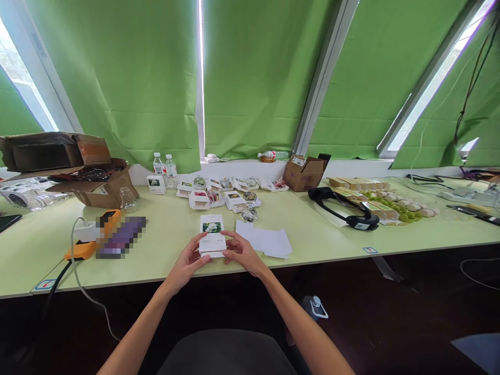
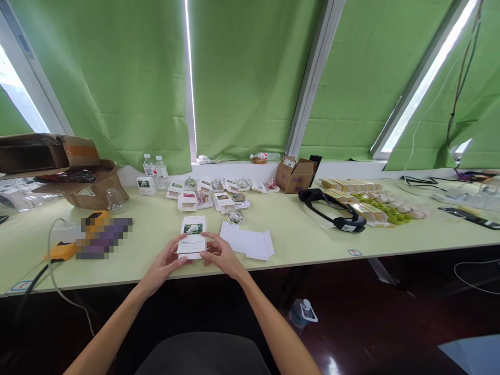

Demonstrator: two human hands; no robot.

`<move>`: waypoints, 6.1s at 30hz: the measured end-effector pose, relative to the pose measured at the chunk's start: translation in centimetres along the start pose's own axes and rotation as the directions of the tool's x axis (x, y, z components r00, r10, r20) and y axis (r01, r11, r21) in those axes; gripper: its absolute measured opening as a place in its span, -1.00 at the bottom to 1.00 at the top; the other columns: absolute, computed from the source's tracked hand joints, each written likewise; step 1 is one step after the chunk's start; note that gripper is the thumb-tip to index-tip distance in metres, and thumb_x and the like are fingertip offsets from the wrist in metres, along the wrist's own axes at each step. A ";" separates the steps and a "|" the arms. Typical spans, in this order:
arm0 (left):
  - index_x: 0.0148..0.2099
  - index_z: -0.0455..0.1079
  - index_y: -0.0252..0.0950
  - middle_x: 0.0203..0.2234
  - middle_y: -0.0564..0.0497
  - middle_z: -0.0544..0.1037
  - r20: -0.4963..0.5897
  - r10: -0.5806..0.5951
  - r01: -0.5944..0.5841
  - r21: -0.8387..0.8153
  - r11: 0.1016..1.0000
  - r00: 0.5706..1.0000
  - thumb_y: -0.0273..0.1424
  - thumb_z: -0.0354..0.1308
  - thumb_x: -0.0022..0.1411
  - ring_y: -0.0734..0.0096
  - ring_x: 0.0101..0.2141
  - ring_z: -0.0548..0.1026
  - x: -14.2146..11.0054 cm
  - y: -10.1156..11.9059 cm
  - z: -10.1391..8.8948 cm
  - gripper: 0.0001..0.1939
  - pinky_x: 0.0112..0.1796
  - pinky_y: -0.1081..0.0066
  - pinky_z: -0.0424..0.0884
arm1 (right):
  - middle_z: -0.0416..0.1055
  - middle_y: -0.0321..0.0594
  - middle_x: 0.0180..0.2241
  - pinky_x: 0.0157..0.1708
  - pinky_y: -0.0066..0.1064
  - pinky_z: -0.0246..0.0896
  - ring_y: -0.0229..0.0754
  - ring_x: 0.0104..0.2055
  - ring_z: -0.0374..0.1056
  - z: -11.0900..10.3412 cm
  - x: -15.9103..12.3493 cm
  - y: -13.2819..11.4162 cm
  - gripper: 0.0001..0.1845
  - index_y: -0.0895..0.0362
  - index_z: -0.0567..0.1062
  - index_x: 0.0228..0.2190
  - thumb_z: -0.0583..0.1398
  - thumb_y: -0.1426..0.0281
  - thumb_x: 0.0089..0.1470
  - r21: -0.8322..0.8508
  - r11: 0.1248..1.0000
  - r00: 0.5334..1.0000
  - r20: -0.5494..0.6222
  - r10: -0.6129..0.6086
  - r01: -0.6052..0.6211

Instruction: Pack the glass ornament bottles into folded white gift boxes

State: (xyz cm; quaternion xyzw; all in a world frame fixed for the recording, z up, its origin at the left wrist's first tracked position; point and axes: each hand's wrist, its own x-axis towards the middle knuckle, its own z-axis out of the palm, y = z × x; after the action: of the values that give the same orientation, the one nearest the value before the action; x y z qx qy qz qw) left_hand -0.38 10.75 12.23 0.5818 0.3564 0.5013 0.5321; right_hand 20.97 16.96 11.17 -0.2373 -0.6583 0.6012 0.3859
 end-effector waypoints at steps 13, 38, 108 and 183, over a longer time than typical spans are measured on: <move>0.28 0.09 -0.12 0.14 -0.10 0.33 -0.001 -0.012 0.012 0.018 1.000 1.000 -0.28 0.18 0.21 0.11 0.05 0.38 -0.1 0.2 0.0 -0.37 0.05 0.09 0.35 | 0.41 -0.18 -0.23 -0.30 -0.30 0.39 -0.14 -0.19 0.35 -0.1 0.0 0.1 -0.33 0.03 0.28 0.11 0.31 0.20 -0.01 -0.015 1.000 1.000 -0.005 0.006 -0.006; 0.32 0.05 -0.09 0.19 -0.09 0.30 -0.012 -0.022 0.022 -0.021 1.000 1.000 -0.28 0.20 0.19 0.06 0.08 0.36 0.2 -0.7 -0.4 -0.31 0.03 0.08 0.37 | 0.41 -0.18 -0.21 -0.27 -0.27 0.39 -0.14 -0.19 0.35 0.0 0.0 0.1 -0.31 0.04 0.28 0.12 0.32 0.19 -0.02 -0.026 1.000 1.000 -0.003 0.009 -0.009; 0.31 0.08 -0.08 0.17 -0.05 0.34 0.001 -0.061 0.061 -0.114 0.992 0.998 -0.33 0.15 0.22 0.01 0.14 0.30 0.2 -0.5 -0.6 -0.36 0.09 0.03 0.31 | 0.41 -0.15 -0.19 -0.30 -0.30 0.39 -0.17 -0.21 0.33 0.0 0.0 0.1 -0.34 0.04 0.28 0.12 0.30 0.21 0.01 -0.068 0.998 1.000 0.004 -0.014 0.014; 0.32 0.06 -0.09 0.19 -0.04 0.31 -0.003 -0.050 0.049 -0.168 0.984 0.999 -0.28 0.09 0.27 0.02 0.11 0.32 0.3 -1.3 -0.9 -0.40 0.08 0.00 0.30 | 0.39 -0.23 -0.32 -0.35 -0.30 0.40 -0.21 -0.33 0.33 0.5 0.1 0.3 -0.32 0.05 0.31 0.11 0.29 0.12 -0.01 -0.126 0.992 0.999 -0.050 -0.004 -0.003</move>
State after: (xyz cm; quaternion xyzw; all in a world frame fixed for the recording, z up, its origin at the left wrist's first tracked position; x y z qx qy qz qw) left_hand -1.01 11.46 10.93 0.5240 0.3290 0.5183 0.5904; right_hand 20.47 16.84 10.93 -0.2762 -0.6851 0.5521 0.3868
